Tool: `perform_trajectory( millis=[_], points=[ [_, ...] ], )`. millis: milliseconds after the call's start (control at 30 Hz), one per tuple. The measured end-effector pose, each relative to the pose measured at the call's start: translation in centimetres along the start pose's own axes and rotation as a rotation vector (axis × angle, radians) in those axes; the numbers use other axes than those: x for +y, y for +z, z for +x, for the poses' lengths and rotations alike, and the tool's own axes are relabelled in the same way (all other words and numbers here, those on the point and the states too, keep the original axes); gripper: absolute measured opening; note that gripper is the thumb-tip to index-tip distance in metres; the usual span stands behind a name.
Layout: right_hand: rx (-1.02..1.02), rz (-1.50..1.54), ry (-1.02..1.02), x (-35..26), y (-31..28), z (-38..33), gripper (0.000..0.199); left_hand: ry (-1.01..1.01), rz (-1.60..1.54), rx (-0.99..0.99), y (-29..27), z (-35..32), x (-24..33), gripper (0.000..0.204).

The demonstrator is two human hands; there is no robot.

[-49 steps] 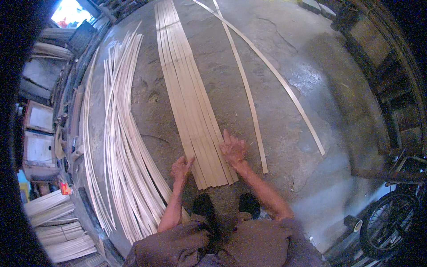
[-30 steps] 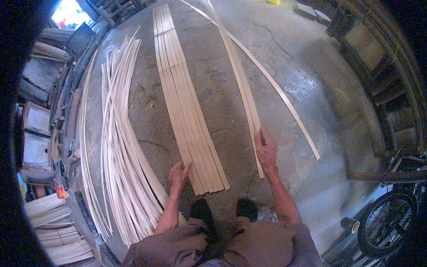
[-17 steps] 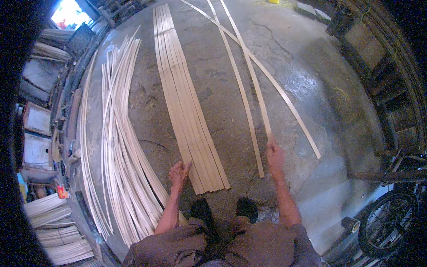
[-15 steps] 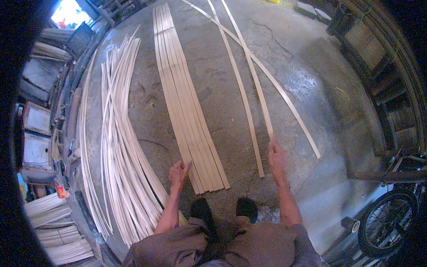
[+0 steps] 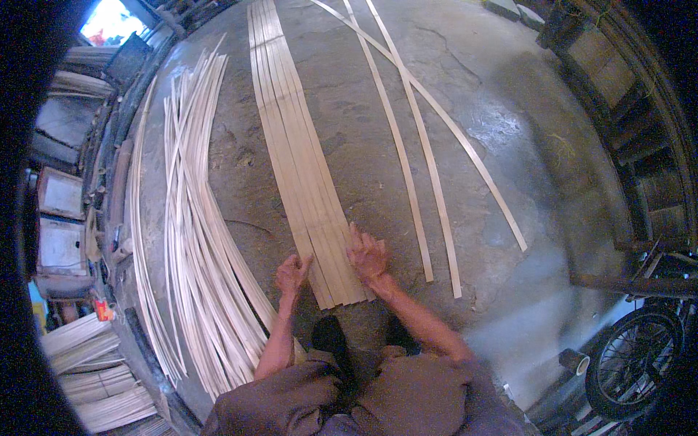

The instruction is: The person sits on the floor and sorts long, thin wooden strips by hand. They align the strips into neat piles, occasionally lifting a bundle to inspect it before placing it back down.

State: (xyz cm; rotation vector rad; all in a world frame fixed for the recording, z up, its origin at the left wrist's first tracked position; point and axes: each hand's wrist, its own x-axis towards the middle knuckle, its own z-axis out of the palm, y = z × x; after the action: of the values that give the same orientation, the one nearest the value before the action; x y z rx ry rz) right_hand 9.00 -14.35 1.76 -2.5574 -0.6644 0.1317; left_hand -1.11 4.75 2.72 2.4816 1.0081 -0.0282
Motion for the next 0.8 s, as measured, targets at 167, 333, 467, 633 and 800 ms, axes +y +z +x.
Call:
perform_trajectory(
  millis=[167,333,467,633,800],
  points=[
    [0.076,0.38,0.196,1.2,1.7,0.3,0.044,0.01,-0.023,-0.014,0.5,0.2,-0.1,0.055],
    [-0.004,0.851,0.524,5.2,-4.8,2.1,0.024,-0.019,-0.034,-0.008,-0.4,-0.1,-0.3,0.054],
    [0.347,0.486,0.399,12.6,-11.8,3.6,0.026,0.013,-0.057,0.01,0.6,0.3,-0.7,0.054],
    [0.483,0.272,0.295,20.6,-20.0,4.3,0.043,0.026,-0.044,-0.008,0.7,0.4,-0.3,0.053],
    [0.355,0.018,0.361,25.9,-22.6,4.3,0.043,0.031,-0.014,0.026,0.2,0.1,0.0,0.053]
  ],
)
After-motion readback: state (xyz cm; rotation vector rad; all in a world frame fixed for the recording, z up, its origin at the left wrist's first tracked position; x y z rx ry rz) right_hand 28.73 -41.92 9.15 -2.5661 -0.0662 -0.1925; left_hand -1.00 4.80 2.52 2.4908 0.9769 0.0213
